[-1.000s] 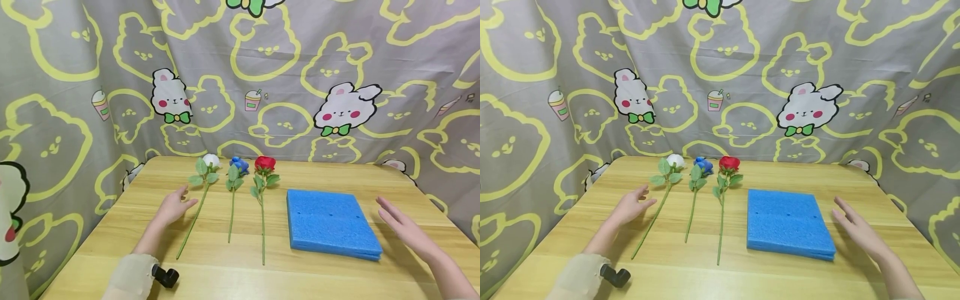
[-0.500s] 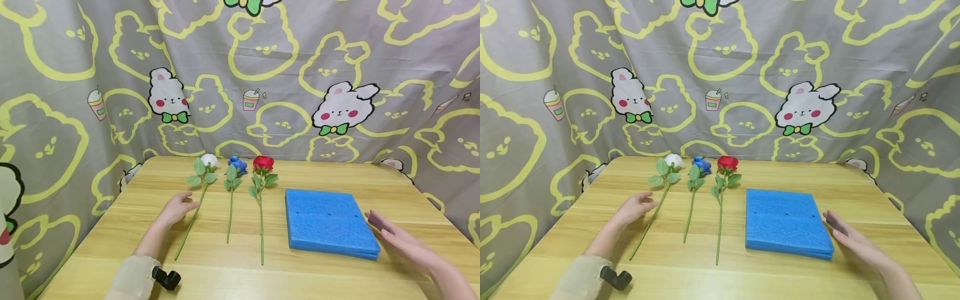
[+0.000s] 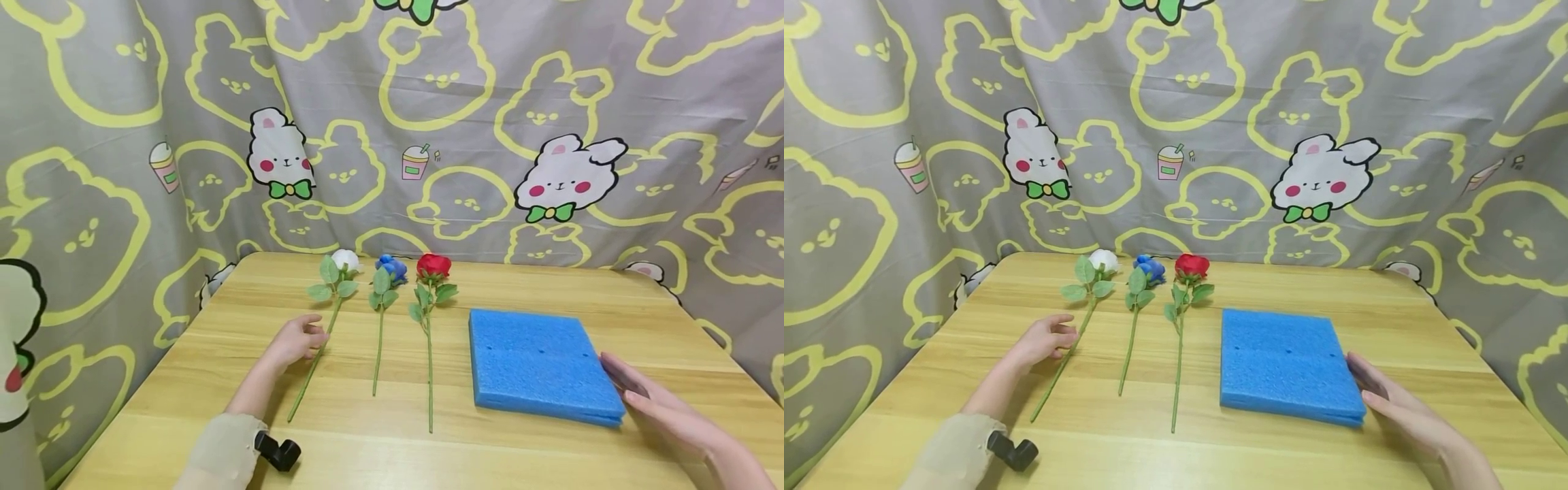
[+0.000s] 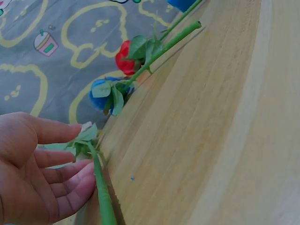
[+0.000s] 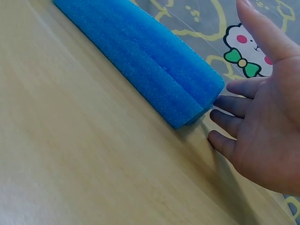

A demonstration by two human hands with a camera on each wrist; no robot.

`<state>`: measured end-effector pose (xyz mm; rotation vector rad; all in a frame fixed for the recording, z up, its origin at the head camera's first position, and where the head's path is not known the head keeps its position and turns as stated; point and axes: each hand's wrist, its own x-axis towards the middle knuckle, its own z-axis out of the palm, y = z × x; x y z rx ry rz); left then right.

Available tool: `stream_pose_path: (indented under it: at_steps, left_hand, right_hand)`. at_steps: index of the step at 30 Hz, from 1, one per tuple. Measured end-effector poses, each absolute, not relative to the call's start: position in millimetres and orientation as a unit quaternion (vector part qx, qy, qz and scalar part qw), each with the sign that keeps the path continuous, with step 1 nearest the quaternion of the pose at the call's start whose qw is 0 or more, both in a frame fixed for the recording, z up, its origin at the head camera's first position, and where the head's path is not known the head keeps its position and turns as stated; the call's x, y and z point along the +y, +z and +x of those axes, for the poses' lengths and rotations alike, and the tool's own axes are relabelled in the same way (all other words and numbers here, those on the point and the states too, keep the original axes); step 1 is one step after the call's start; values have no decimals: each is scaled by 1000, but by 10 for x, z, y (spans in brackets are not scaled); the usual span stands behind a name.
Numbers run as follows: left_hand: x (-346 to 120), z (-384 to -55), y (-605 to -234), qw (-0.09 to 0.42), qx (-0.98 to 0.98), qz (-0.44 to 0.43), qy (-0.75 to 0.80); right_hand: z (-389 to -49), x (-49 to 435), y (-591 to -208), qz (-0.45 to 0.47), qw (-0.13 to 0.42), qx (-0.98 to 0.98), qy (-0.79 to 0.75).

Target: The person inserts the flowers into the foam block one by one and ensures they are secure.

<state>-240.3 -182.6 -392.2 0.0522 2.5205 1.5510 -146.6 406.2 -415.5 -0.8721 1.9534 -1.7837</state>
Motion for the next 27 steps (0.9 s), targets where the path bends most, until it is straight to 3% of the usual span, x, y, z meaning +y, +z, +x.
stream_pose_path:
  at_steps: [10,27]
  left_hand:
    - [-1797,-2398,-3954,90,850,0,519]
    - [-1700,-2390,-3971,91,870,-5,484]
  right_hand:
    - [-1464,4062,-4164,-295,205,660,-659]
    - [-1465,4074,-4184,-290,194,665,-660]
